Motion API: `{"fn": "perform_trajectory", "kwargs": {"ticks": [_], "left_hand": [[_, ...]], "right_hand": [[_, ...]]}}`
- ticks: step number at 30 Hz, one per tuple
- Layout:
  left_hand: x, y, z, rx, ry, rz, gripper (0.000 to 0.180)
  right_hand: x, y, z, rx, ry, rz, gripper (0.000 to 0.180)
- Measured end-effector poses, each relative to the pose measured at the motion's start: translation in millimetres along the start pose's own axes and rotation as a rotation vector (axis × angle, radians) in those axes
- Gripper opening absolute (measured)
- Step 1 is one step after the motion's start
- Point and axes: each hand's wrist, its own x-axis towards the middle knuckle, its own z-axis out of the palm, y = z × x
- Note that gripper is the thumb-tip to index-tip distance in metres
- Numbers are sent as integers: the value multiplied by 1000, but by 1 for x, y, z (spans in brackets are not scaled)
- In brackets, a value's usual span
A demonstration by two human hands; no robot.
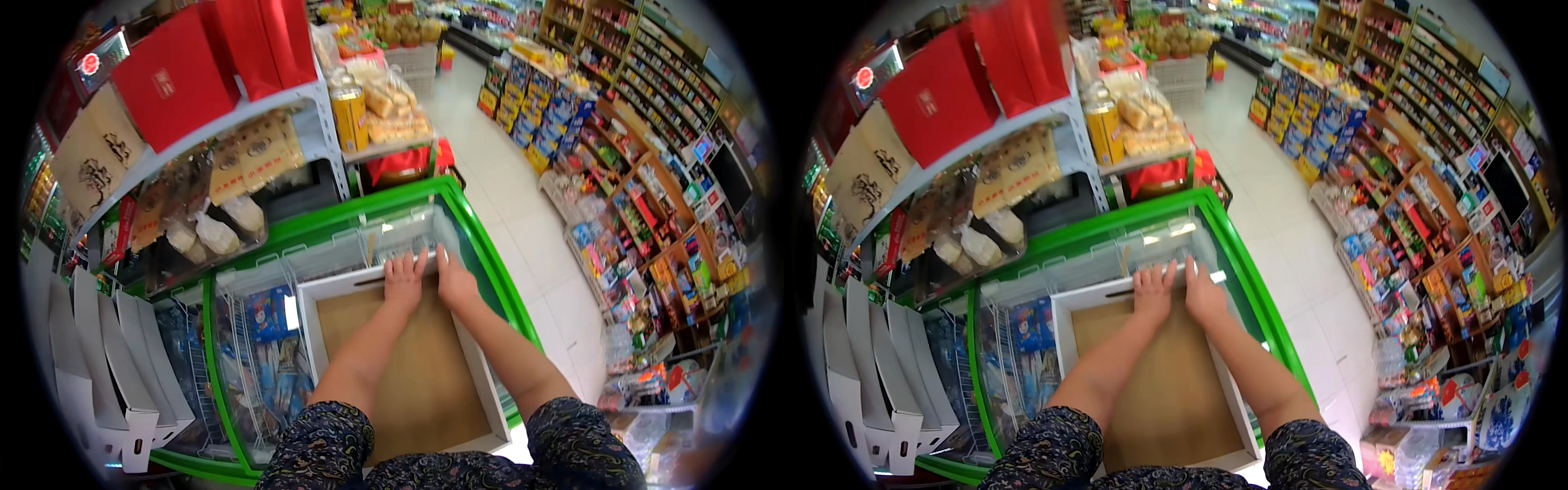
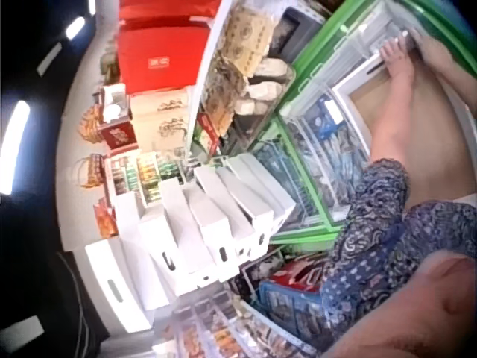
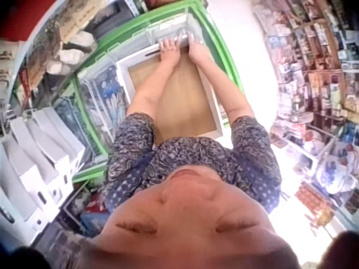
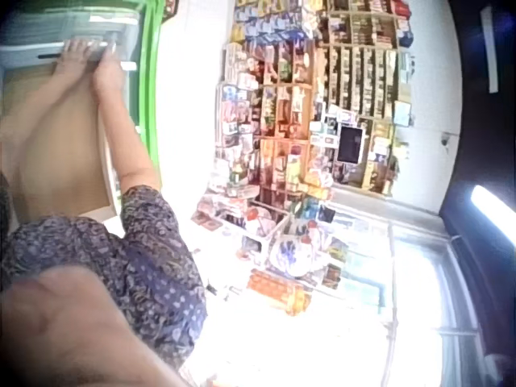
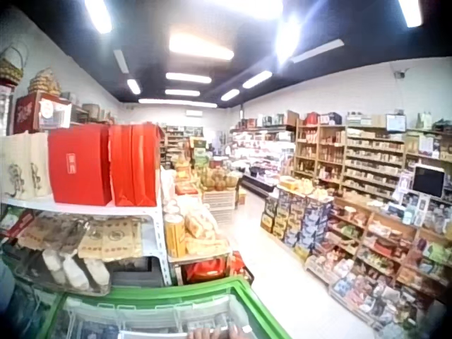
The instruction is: The person assembles flat cardboard boxes by folding and taping them into rectangular containers. They repeatedly pick up flat pieces, fold the sides, and secure them with tape, then stack the finished boxes on a freezer. The person also briefly walks outside to pick up an orange box before returning to continue assembling more boxes.
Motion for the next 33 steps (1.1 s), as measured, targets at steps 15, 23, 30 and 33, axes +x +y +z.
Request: {"fn": "perform_trajectory", "kwargs": {"ticks": [15, 23, 30, 33], "left_hand": [[-232, -63, -260, -409, -256, -678, 83], [-383, 16, -259, -1489, -347, -1365, 88], [-363, 53, -310, -1585, -113, -1331, 89], [-380, 69, -320, -1662, -29, -1504, 91]], "right_hand": [[-260, 115, 37, 806, -440, 104, 57], [-320, 125, 42, 1232, -556, 304, 71], [-315, 108, -28, 1471, -527, 105, 93], [-322, 97, -35, 1461, -508, 38, 97]]}}
